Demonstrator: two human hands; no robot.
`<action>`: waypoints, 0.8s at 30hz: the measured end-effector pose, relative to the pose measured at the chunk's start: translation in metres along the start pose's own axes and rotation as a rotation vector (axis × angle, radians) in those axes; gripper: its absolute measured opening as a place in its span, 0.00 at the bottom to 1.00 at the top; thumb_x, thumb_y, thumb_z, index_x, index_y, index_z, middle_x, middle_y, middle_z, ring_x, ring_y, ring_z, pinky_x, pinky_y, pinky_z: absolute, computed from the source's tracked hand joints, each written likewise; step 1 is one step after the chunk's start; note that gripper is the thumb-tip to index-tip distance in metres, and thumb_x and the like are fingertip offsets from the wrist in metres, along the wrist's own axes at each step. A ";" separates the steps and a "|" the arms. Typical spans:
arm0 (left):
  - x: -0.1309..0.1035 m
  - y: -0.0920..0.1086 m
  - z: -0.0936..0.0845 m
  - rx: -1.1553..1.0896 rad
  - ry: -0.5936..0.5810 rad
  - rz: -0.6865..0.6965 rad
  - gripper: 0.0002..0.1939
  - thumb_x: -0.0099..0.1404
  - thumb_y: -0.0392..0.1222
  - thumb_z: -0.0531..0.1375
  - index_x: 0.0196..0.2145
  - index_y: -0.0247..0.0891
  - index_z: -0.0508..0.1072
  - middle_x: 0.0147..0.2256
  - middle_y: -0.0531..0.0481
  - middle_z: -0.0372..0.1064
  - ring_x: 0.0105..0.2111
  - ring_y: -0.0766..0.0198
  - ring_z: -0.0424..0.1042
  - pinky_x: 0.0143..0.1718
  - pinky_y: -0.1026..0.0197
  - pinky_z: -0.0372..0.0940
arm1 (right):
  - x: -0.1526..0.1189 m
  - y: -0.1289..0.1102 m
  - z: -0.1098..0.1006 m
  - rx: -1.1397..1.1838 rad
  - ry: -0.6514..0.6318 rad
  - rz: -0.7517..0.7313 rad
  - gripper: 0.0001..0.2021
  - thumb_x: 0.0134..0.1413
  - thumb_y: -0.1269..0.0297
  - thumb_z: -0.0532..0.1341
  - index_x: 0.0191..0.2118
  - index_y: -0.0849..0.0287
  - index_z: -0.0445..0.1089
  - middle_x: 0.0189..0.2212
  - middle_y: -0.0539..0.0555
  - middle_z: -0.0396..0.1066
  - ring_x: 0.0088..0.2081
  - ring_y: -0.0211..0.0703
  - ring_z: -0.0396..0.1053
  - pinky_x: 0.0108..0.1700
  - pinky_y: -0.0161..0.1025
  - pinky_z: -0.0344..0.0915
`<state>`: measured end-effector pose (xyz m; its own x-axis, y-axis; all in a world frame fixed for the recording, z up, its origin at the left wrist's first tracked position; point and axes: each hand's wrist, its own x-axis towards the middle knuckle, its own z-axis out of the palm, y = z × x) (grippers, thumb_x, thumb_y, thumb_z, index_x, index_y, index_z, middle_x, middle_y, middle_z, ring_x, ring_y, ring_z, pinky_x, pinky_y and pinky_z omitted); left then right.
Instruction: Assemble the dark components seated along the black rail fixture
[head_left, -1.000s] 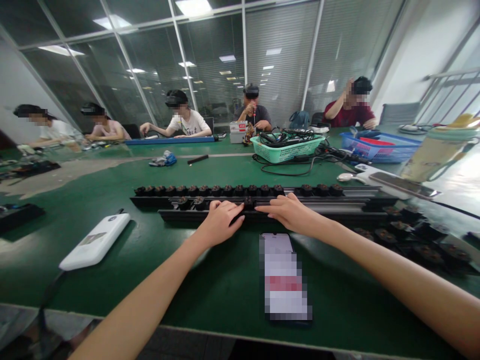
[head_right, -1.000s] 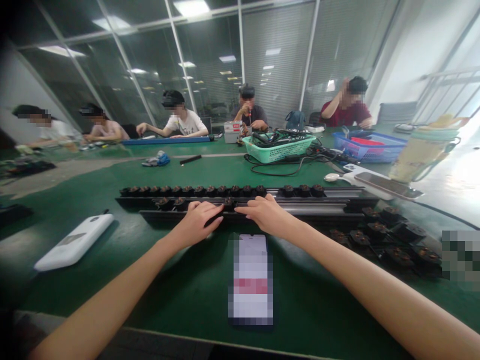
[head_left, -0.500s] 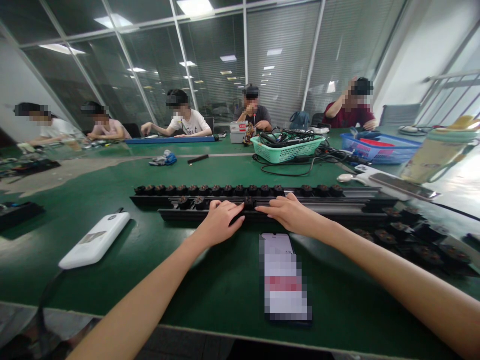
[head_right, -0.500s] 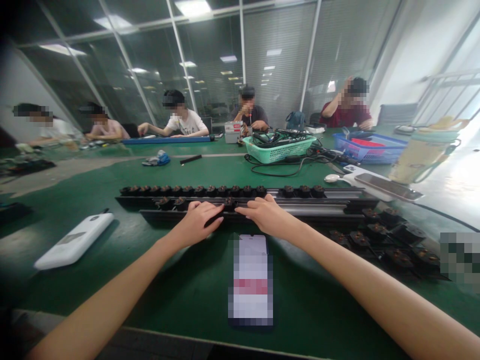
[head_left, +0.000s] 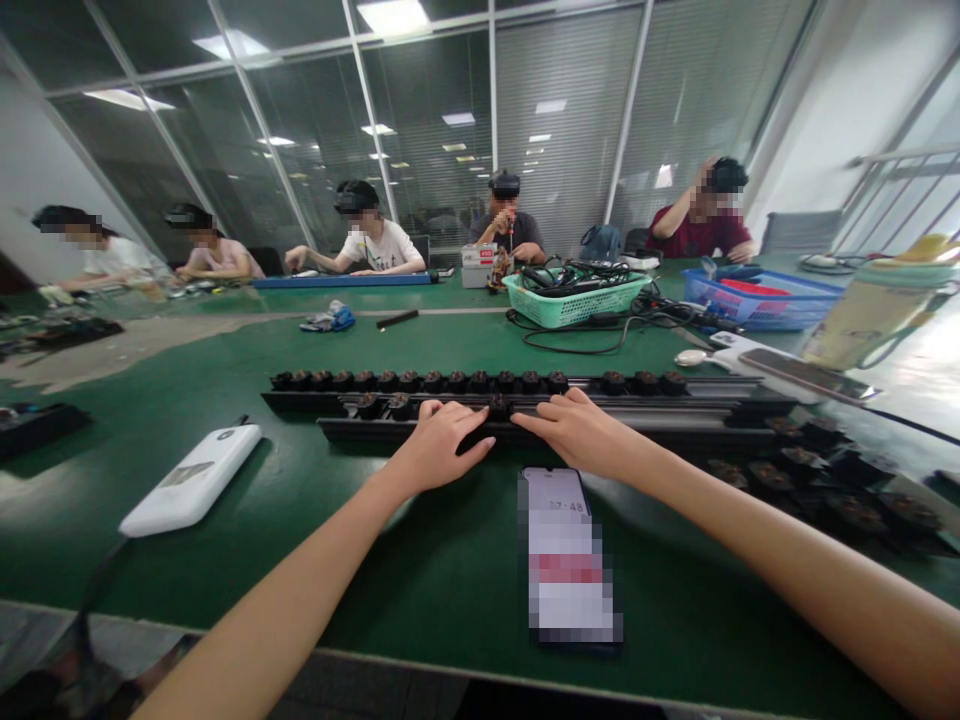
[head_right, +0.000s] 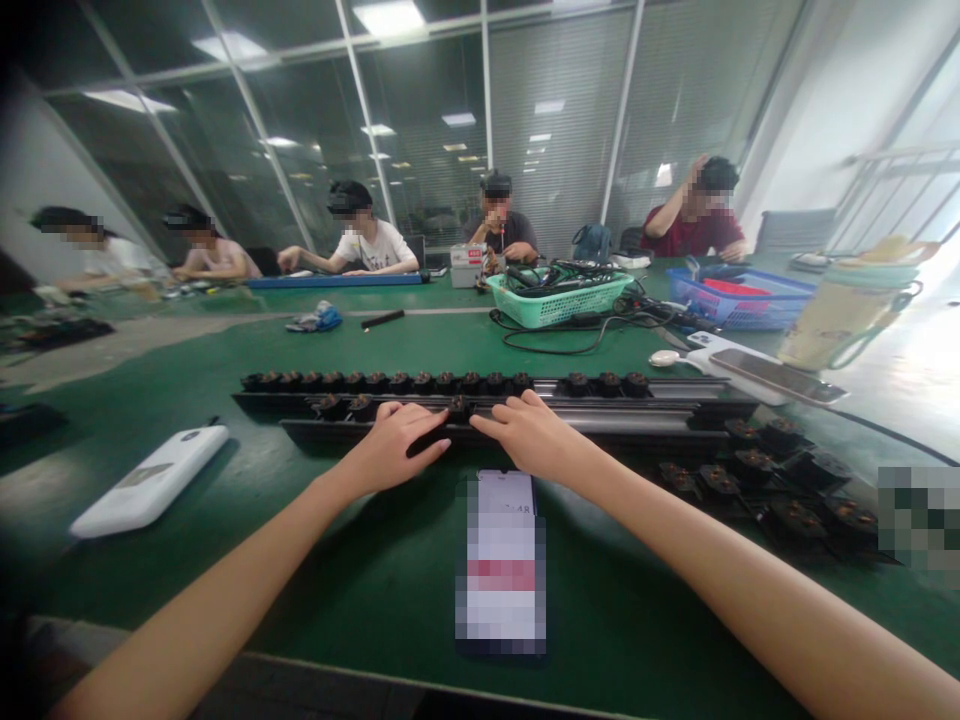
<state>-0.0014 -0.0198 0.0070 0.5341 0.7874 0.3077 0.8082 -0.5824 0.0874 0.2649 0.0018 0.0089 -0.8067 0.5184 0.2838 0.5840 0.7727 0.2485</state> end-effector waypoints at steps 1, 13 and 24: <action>0.000 0.000 0.000 0.000 0.000 0.002 0.27 0.75 0.55 0.51 0.62 0.33 0.70 0.54 0.37 0.75 0.54 0.50 0.70 0.57 0.43 0.51 | 0.000 0.000 0.000 -0.001 0.000 0.002 0.23 0.70 0.72 0.49 0.65 0.60 0.68 0.41 0.59 0.73 0.41 0.48 0.64 0.45 0.45 0.49; -0.001 0.000 -0.001 0.016 -0.008 0.013 0.28 0.75 0.54 0.51 0.62 0.32 0.69 0.53 0.38 0.75 0.54 0.50 0.70 0.56 0.44 0.51 | 0.001 0.002 -0.005 0.038 -0.009 -0.008 0.22 0.71 0.72 0.49 0.64 0.62 0.68 0.40 0.59 0.73 0.39 0.45 0.65 0.44 0.44 0.48; 0.000 0.003 -0.003 0.006 -0.004 0.011 0.26 0.75 0.53 0.51 0.62 0.34 0.70 0.52 0.39 0.76 0.53 0.51 0.71 0.56 0.44 0.51 | 0.002 0.004 -0.006 0.048 -0.008 -0.012 0.20 0.71 0.71 0.49 0.61 0.63 0.70 0.38 0.59 0.74 0.38 0.44 0.66 0.43 0.44 0.47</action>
<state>0.0001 -0.0219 0.0098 0.5437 0.7819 0.3050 0.8038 -0.5896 0.0787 0.2662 0.0035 0.0159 -0.8145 0.5119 0.2732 0.5694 0.7956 0.2068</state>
